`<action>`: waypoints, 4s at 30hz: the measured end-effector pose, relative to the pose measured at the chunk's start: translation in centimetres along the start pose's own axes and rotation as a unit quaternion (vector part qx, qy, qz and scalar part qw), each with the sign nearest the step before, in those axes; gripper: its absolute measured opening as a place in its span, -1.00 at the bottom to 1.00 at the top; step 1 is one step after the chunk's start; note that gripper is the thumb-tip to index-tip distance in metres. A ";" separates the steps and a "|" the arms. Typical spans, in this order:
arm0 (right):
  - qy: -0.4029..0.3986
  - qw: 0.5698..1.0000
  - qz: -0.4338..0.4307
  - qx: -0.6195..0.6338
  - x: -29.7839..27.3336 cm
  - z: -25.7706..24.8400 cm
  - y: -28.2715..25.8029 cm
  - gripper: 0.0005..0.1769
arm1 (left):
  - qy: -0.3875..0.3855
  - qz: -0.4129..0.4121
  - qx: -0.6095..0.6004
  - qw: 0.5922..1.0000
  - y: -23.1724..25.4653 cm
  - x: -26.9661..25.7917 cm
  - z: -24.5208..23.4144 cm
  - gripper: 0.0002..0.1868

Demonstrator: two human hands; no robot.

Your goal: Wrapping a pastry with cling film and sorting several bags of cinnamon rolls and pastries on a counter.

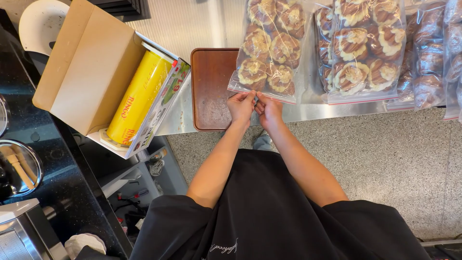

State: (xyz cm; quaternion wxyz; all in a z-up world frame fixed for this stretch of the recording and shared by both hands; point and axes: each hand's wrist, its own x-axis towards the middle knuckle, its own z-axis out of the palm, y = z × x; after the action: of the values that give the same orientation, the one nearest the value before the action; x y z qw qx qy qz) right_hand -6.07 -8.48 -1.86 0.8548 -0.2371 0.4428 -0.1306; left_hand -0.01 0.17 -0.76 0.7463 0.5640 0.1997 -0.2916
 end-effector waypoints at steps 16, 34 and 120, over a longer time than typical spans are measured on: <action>-0.008 0.999 0.031 -0.004 -1.6 0.6 -0.9 -0.75 | 0.017 0.039 0.054 0.998 1.7 0.2 -0.7 -0.72; -0.023 0.997 0.076 -0.003 -1.1 4.4 0.6 -0.72 | 0.015 0.063 0.055 0.996 4.7 1.5 -2.4 -0.72; 0.058 0.998 0.006 -0.017 -2.1 -2.9 -3.1 -0.73 | -0.087 -0.046 0.133 0.986 2.5 -0.9 -0.5 -0.80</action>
State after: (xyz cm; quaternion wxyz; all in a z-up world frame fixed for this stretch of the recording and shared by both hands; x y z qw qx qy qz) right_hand -9.66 -11.04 -0.26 0.8246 -0.2406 0.4949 -0.1312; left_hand 0.97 1.36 1.44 0.6653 0.6205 0.1192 -0.3977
